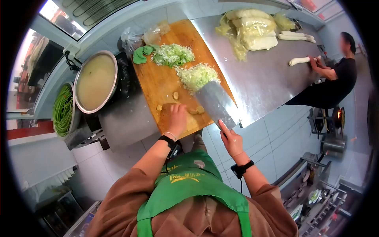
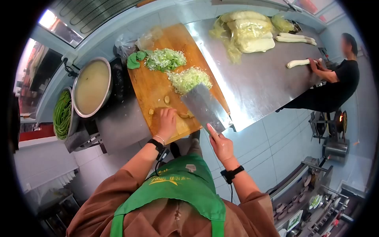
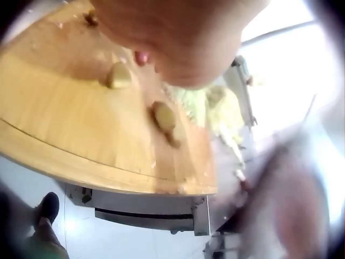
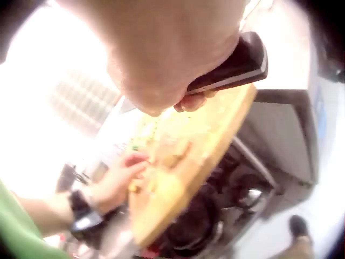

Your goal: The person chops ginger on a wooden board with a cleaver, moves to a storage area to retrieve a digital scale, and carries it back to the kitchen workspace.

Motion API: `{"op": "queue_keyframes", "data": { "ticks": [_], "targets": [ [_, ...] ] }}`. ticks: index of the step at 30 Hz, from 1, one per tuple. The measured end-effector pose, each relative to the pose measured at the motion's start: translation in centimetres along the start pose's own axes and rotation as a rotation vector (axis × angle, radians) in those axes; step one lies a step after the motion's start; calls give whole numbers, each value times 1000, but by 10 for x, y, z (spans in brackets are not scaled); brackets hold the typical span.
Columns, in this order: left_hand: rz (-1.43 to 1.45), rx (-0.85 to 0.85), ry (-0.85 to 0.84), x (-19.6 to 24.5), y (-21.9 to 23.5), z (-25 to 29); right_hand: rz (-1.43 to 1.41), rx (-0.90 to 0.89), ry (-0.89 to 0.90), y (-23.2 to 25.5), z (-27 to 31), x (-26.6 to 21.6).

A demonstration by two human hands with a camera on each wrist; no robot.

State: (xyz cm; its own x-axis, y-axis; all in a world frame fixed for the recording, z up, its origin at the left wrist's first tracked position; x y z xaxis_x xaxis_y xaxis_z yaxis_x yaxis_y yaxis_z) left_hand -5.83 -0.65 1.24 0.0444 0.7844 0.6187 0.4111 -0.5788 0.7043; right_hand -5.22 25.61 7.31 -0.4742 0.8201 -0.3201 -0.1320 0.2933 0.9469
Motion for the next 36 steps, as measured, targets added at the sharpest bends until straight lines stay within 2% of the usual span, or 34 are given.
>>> {"op": "queue_keyframes", "data": {
  "ticks": [2, 3, 5, 7, 8, 9, 10, 11, 13, 14, 16, 18, 21, 23, 24, 25, 27, 29, 30, 31, 32, 33, 35, 36],
  "targets": [
    [-107, 148, 134, -16, 28, 5, -255, 420, 71, 31, -5, -30],
    [-82, 124, 173, -9, 23, 29, -233, 375, 58, 28, 15, -33],
    [-119, 214, 316, -35, 32, 39, -361, 530, 69, -22, 32, -34],
    [-111, 184, 311, -40, 39, 55, -233, -126, -131, -130, 66, -9],
    [-110, 128, 285, -33, 30, 65, -223, -142, -110, -130, 85, -2],
    [-127, 104, 242, -36, 27, 52, -223, -116, -85, -126, 64, 4],
    [-75, 38, 287, -41, 22, 48, -228, -94, -68, -117, 58, 3],
    [-74, 10, 294, -39, 24, 59, -233, -95, -89, -104, 79, -3],
    [-42, 17, 274, -38, 16, 46, -140, -59, -62, -78, 73, -7],
    [2, 5, 320, -40, 16, 44, -70, -65, -54, -71, 73, -8],
    [-9, 5, 338, -41, 18, 46, -4, -90, -39, -72, 76, -4],
    [-26, -2, 343, -42, 17, 46, -134, 156, 81, -64, 62, -2],
    [-26, -4, 318, -39, 6, 44, -72, 162, 103, -63, 41, 23],
    [83, 4, 274, -30, -7, 40, -77, 208, 117, -55, 23, 32],
    [82, 0, 278, -23, -10, 39, -4, 141, 72, -54, 16, 37],
    [101, 20, 233, -13, -10, 35, 69, 75, 30, -48, 7, 37],
    [122, 40, 188, -8, -6, 34, 17, 118, 44, -13, -8, 13],
    [87, 138, 300, -29, 7, 40, -187, 402, 110, 34, -21, -29],
    [84, 134, 307, -36, 14, 44, -244, 479, 113, 34, -17, -39],
    [91, 164, 383, -46, 24, 48, -288, 525, 119, 21, -7, -45],
    [97, 197, 457, -56, 34, 50, -339, 525, 139, -7, 4, -51],
    [93, 195, 458, -62, 40, 51, -392, 529, 157, -39, 19, -51],
    [47, 238, 493, -70, 51, 54, -210, -157, -63, -133, 56, -29],
    [-59, 228, 443, -64, 59, 48, -264, -181, -53, -142, 80, -18]
  ]
}}
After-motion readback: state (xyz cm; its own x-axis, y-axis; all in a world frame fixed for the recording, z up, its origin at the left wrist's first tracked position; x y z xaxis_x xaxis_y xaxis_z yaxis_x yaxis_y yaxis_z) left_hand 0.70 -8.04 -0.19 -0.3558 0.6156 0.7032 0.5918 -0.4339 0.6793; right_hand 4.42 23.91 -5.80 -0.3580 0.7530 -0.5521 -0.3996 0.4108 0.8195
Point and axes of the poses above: each hand's wrist, its own z-axis away from the middle knuckle, its own y-axis out of the back of the hand, x = y × z, the point moved 6 cm from there along -z, towards the middle knuckle, and after that the axes turned 11 degrees about x, right-handed, at the moved point
